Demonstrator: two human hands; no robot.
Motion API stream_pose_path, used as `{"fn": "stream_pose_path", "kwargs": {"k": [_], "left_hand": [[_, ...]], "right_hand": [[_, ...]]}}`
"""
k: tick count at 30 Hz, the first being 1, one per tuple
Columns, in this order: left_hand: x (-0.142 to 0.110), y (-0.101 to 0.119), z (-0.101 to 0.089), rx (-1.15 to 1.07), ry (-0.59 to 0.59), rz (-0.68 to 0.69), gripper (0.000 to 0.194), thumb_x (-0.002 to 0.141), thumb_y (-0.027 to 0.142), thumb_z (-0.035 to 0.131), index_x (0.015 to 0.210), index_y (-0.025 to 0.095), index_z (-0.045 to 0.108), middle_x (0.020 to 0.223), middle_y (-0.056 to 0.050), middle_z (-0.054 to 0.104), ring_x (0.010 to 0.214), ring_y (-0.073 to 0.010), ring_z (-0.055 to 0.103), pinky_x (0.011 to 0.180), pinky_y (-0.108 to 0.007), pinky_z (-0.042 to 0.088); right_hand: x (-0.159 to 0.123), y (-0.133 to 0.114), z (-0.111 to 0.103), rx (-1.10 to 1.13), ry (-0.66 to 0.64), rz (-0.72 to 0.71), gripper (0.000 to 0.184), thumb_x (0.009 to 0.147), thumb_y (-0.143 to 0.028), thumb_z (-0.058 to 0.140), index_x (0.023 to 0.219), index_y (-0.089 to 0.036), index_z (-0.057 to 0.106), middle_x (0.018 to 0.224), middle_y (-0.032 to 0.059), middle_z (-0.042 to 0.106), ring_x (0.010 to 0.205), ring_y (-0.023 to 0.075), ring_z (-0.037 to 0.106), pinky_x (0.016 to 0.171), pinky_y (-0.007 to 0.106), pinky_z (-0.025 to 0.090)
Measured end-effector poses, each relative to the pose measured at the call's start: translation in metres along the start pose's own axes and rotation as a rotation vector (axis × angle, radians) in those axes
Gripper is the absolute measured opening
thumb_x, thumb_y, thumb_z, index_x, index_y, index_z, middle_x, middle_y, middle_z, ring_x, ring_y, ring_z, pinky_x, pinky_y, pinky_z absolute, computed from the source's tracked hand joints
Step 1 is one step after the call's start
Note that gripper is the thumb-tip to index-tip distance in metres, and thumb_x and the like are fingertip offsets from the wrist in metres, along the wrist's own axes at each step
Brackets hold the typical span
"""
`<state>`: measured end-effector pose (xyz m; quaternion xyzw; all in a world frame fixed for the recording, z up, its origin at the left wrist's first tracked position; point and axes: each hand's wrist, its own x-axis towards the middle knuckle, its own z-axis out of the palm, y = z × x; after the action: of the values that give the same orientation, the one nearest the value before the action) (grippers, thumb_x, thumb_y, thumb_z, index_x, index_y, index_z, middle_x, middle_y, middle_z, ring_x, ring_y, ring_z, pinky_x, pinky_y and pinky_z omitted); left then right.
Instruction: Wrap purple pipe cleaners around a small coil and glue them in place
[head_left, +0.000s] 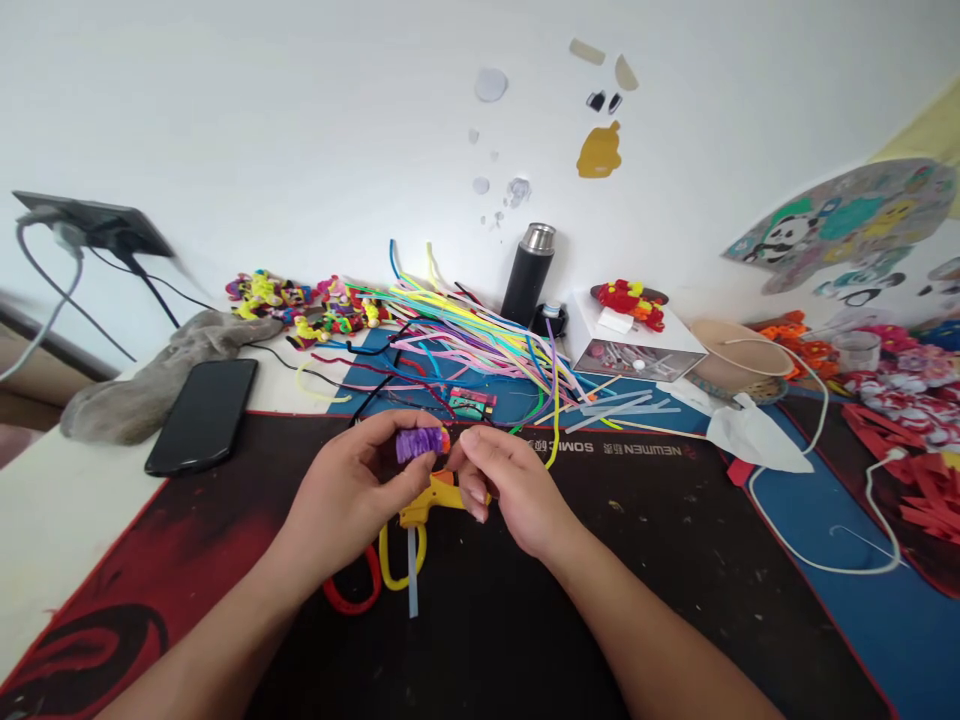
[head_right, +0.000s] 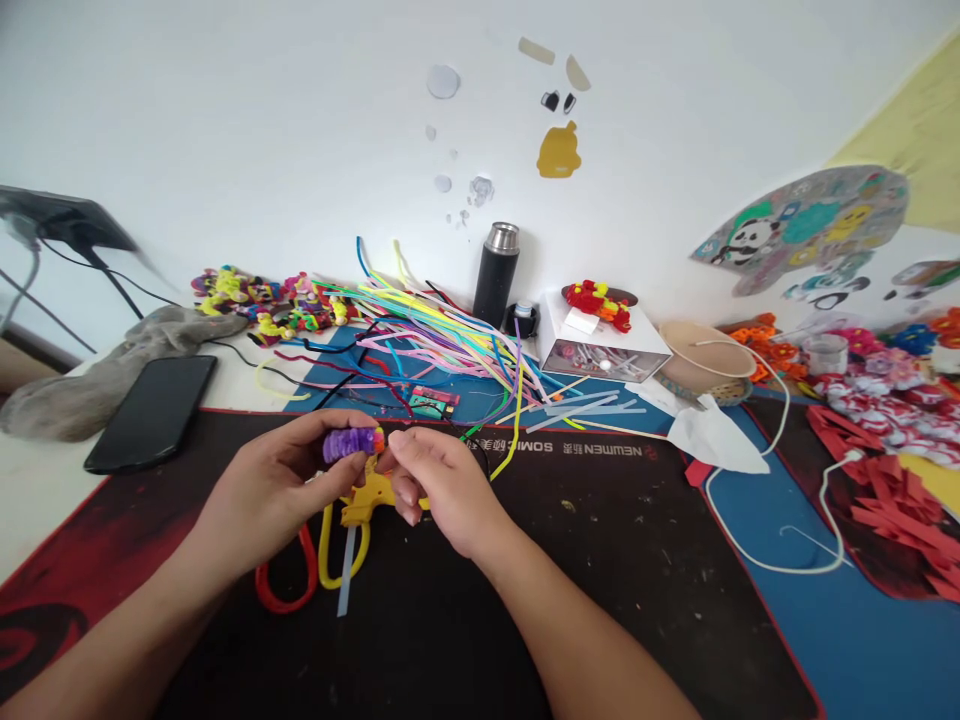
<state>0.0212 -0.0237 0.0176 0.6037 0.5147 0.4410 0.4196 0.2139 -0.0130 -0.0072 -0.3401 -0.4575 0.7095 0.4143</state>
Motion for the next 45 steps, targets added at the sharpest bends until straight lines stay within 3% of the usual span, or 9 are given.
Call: {"fn": "stream_pose_path", "kwargs": {"k": [9, 22, 35, 40, 42, 45], "left_hand": [[0.003, -0.003, 0.001, 0.093, 0.002, -0.041, 0.034, 0.083, 0.043, 0.077, 0.108, 0.021, 0.08, 0.096, -0.007, 0.083, 0.089, -0.0279, 0.077, 0.079, -0.036, 0.06], [-0.001, -0.007, 0.006, 0.295, -0.027, 0.152, 0.025, 0.089, 0.032, 0.069, 0.11, 0.024, 0.081, 0.105, -0.003, 0.084, 0.092, -0.0223, 0.076, 0.083, -0.031, 0.057], [0.003, -0.008, 0.001, 0.044, -0.053, -0.114, 0.037, 0.082, 0.043, 0.08, 0.113, 0.021, 0.08, 0.102, -0.006, 0.084, 0.086, -0.0246, 0.076, 0.073, -0.031, 0.058], [0.011, -0.013, -0.009, -0.186, 0.016, -0.224, 0.044, 0.083, 0.044, 0.086, 0.118, 0.017, 0.078, 0.073, -0.001, 0.075, 0.066, -0.0192, 0.067, 0.064, -0.028, 0.054], [0.014, -0.014, -0.012, -0.288, 0.061, -0.228, 0.042, 0.082, 0.043, 0.088, 0.113, 0.016, 0.078, 0.067, 0.0, 0.072, 0.063, -0.0171, 0.064, 0.061, -0.026, 0.051], [0.018, -0.015, -0.013, -0.422, 0.109, -0.21, 0.036, 0.078, 0.038, 0.091, 0.105, 0.016, 0.079, 0.065, 0.001, 0.07, 0.06, -0.0145, 0.06, 0.058, -0.024, 0.047]], "right_hand": [[-0.001, -0.005, 0.0, -0.216, 0.18, -0.129, 0.045, 0.092, -0.062, 0.079, 0.083, -0.023, 0.06, 0.057, -0.0093, 0.048, 0.046, 0.0089, 0.04, 0.046, 0.024, 0.03], [0.0, -0.003, 0.003, -0.308, 0.204, -0.13, 0.021, 0.093, -0.041, 0.073, 0.09, -0.023, 0.062, 0.062, -0.0085, 0.053, 0.048, 0.0098, 0.043, 0.048, 0.024, 0.033], [-0.001, -0.009, 0.004, -0.223, 0.164, -0.079, 0.032, 0.094, -0.052, 0.073, 0.09, -0.023, 0.061, 0.06, -0.0097, 0.049, 0.046, 0.0092, 0.041, 0.046, 0.024, 0.031], [-0.005, -0.012, 0.001, -0.446, 0.183, -0.181, 0.023, 0.1, -0.045, 0.07, 0.096, -0.023, 0.066, 0.067, -0.0066, 0.052, 0.058, 0.0131, 0.048, 0.058, 0.028, 0.04], [-0.006, -0.013, 0.0, -0.622, 0.153, -0.222, 0.018, 0.1, -0.042, 0.072, 0.104, -0.024, 0.07, 0.071, -0.0054, 0.054, 0.064, 0.0151, 0.053, 0.065, 0.029, 0.044], [-0.008, -0.013, -0.001, -0.951, 0.069, -0.28, 0.027, 0.099, -0.042, 0.079, 0.118, -0.024, 0.072, 0.086, -0.0005, 0.065, 0.083, 0.02, 0.063, 0.079, 0.033, 0.049]]}}
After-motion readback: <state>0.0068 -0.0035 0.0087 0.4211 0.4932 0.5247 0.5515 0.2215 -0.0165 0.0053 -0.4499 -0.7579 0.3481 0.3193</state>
